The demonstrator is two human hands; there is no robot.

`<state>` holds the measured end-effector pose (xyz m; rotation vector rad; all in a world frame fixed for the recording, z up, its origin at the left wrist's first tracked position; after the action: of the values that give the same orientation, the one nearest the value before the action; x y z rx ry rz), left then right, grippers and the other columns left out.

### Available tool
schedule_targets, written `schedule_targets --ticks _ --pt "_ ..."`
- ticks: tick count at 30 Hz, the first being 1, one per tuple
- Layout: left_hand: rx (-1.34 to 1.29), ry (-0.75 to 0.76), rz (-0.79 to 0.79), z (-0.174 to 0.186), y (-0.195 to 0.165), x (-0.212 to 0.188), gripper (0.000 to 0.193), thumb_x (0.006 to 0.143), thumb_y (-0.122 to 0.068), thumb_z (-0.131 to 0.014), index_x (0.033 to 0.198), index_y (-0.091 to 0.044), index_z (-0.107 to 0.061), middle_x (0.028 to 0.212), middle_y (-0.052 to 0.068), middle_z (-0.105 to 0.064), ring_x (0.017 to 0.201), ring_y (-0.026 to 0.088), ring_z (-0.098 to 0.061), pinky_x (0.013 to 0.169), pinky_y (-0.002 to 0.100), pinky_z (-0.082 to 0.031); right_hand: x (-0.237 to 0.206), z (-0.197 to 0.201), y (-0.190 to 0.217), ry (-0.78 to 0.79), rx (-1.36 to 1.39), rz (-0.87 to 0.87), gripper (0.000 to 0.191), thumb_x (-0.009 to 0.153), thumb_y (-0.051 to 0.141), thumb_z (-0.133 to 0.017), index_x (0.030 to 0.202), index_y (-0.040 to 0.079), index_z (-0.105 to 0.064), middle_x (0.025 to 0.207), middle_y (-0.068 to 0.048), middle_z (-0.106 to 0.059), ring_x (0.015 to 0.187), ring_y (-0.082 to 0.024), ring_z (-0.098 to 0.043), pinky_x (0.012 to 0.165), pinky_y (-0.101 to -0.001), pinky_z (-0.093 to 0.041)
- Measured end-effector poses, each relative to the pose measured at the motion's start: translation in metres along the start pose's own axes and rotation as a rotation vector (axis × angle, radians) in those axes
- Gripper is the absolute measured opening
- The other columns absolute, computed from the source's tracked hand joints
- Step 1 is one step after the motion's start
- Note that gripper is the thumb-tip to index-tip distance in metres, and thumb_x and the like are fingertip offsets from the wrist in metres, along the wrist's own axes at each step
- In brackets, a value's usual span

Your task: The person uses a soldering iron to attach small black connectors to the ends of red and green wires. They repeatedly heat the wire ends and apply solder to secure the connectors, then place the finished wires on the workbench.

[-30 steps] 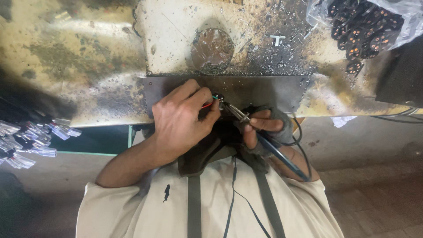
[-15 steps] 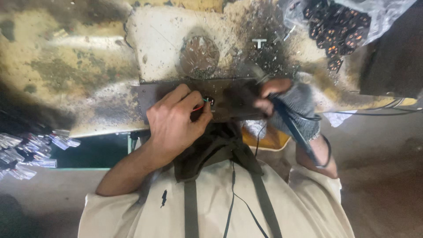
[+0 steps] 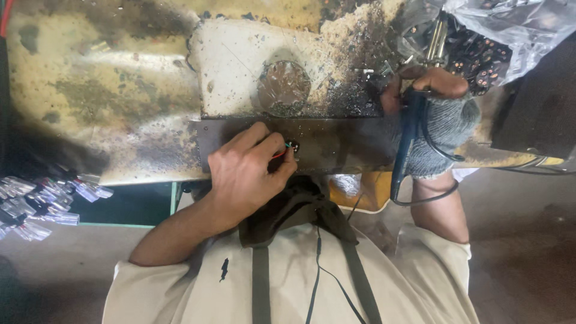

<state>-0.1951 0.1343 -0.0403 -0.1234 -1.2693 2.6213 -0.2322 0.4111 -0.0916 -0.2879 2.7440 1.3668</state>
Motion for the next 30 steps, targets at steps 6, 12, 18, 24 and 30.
schedule_targets --ticks 6,12,18,24,30 --pt "0.019 0.035 -0.004 -0.004 -0.004 0.002 0.021 0.084 -0.019 -0.082 0.076 -0.011 -0.065 0.079 0.005 -0.058 0.067 0.027 -0.064 0.057 0.041 -0.048 0.034 0.014 0.022 -0.101 -0.199 0.110 0.043 0.098 0.044 -0.072 0.115 0.006 -0.061 0.100 -0.008 -0.067 0.071 -0.019 -0.063 0.065 -0.0286 -0.053" --pt "0.015 0.000 0.004 0.001 -0.004 0.003 0.019 0.082 -0.019 -0.082 0.077 -0.011 -0.066 0.080 0.005 -0.059 0.066 0.027 -0.063 0.056 0.041 -0.048 0.019 -0.019 0.052 -0.160 -0.957 0.419 0.031 0.098 0.006 -0.075 0.123 0.010 -0.058 0.110 -0.009 -0.070 0.093 -0.022 -0.072 0.076 -0.0308 -0.063" --pt "0.000 0.019 0.002 -0.003 0.001 0.001 0.020 0.084 -0.019 -0.081 0.077 -0.010 -0.064 0.081 0.005 -0.059 0.069 0.027 -0.065 0.056 0.041 -0.048 -0.075 -0.038 0.011 -0.235 -1.325 0.259 0.044 0.092 -0.005 -0.081 0.121 0.010 -0.052 0.111 -0.008 -0.071 0.089 -0.015 -0.069 0.075 -0.0232 -0.057" --pt "0.009 0.005 0.014 0.000 0.000 0.000 0.021 0.082 -0.021 -0.081 0.076 -0.011 -0.064 0.080 0.005 -0.060 0.068 0.028 -0.065 0.055 0.042 -0.048 -0.084 -0.065 -0.026 -0.114 -1.040 0.218 0.061 0.089 -0.006 -0.080 0.122 0.013 -0.032 0.113 -0.012 -0.065 0.092 -0.013 -0.066 0.085 -0.0265 -0.054" --pt "0.015 -0.012 0.002 0.002 -0.002 0.000 0.021 0.083 -0.022 -0.081 0.075 -0.011 -0.064 0.079 0.005 -0.060 0.067 0.029 -0.065 0.055 0.043 -0.048 -0.062 -0.099 -0.016 0.006 -1.100 0.143 0.048 0.093 -0.008 -0.074 0.122 0.009 -0.039 0.118 -0.013 -0.068 0.098 -0.013 -0.069 0.084 -0.0259 -0.056"
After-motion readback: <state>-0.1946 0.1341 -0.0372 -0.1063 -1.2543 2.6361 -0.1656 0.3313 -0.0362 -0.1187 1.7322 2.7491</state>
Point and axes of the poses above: each hand's wrist, its own x-axis towards the middle knuckle, its own z-axis out of the back of the hand, y = z × x, the point moved 10 cm from there along x, towards the middle knuckle
